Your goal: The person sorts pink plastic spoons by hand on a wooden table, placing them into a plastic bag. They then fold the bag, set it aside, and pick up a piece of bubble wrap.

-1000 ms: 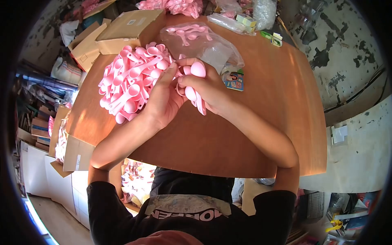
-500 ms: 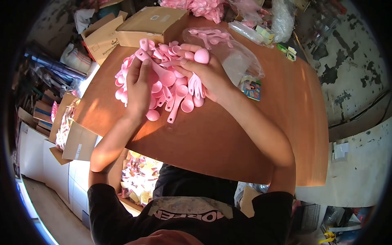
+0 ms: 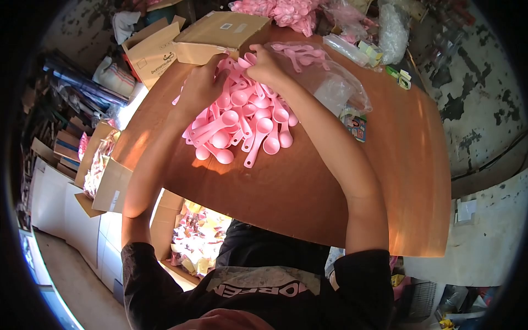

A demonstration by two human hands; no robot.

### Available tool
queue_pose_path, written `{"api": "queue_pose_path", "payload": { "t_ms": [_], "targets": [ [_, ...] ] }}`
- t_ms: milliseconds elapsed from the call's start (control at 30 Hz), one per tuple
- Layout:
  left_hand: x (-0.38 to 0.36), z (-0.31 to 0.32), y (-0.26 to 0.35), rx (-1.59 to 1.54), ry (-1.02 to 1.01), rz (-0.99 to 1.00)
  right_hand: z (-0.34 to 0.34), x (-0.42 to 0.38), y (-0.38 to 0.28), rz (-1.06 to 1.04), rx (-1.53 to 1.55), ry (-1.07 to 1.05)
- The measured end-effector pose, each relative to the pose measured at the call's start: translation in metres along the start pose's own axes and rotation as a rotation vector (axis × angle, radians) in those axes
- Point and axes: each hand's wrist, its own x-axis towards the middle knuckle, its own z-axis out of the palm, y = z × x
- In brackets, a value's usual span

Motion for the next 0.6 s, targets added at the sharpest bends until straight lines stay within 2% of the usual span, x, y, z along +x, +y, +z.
{"api": "queue_pose_path", "payload": {
  "t_ms": [33,100,167,233,267,333,400,433,500,567,600],
  "targets": [
    [0.001,0.0,-0.001,0.072,0.009,0.023,-0.003,0.001,-0.002,0.001,0.001,0.003],
    [0.005,0.0,-0.009,0.081,-0.026,0.017,-0.011,0.004,-0.001,0.12,0.227,-0.11],
    [0.004,-0.001,-0.012,0.087,-0.061,0.009,-0.02,0.006,0.001,0.107,0.248,-0.15],
    [0.0,-0.001,-0.008,0.207,0.113,0.121,-0.03,-0.001,0.006,0.077,0.356,-0.179],
    [-0.001,0.0,-0.004,0.202,0.107,0.125,-0.037,-0.009,0.004,0.083,0.357,-0.172],
    [-0.001,0.001,0.006,0.182,0.229,0.184,-0.057,-0.024,-0.005,-0.021,0.263,-0.21],
    [-0.005,-0.002,0.024,0.131,0.247,0.214,-0.081,-0.057,-0.018,-0.164,0.16,-0.222],
    [-0.008,-0.002,0.031,0.082,0.228,0.289,-0.097,-0.07,-0.022,-0.229,0.08,-0.249],
    [-0.016,-0.007,0.056,-0.033,0.16,0.4,-0.133,-0.111,-0.041,-0.058,-0.087,-0.443],
    [-0.02,0.006,0.074,-0.112,0.108,0.463,-0.154,-0.149,-0.067,0.194,-0.54,-0.495],
    [-0.021,0.015,0.084,-0.189,0.049,0.528,-0.164,-0.158,-0.051,0.201,-0.546,-0.492]
  ]
}}
